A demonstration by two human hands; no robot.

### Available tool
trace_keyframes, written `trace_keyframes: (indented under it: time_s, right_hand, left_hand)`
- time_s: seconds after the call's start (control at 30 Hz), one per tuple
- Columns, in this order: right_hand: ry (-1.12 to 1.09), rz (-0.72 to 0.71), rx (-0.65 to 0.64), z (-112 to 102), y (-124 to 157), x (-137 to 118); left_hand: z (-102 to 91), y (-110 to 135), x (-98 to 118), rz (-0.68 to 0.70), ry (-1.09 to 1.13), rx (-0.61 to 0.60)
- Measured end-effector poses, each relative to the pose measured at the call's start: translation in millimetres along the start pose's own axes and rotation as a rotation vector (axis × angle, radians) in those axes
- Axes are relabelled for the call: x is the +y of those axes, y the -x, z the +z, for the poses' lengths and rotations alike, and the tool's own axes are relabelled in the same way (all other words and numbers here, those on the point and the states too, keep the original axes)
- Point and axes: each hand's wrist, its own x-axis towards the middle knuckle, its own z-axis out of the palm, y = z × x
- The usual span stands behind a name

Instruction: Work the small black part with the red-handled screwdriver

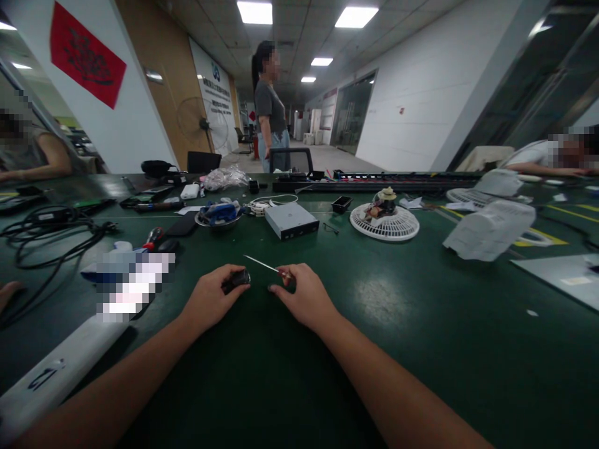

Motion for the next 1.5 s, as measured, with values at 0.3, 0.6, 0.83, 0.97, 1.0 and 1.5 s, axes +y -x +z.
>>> trace_keyframes:
  time_s: [0.3,0.6,0.83,0.97,1.0,1.5]
  right_hand:
    - [0.14,-0.01,-0.192,10.0,-6.5,0.7]
    - [-0.187,0.057,-0.059,5.9,1.6,0.3]
    - [-0.636,0.127,-0.087,12.2,-0.7,-0.3]
    - [-0.704,0.161,-0.056,11.7,-0.2,-5.2]
    - [-0.715,0.154,-0.039,12.1,0.1,-6.4]
    - [-0.348,0.115,0.016,11.0,4.9,-10.4]
  left_hand:
    - [1.6,1.0,1.3,0.089,0.04,-0.124]
    - [3.6,2.0,-2.4,0.19,0.046,-0.137]
    - [4.8,3.8,0.3,0.23,0.055,-0.156]
    - [3.5,5.6,7.6,0.244,0.1,-0.163]
    - [3.5,6.1,9.2,0.25,0.113,-0.161]
    - [4.3,9.1,18.3,0.326,0.195,-0.14]
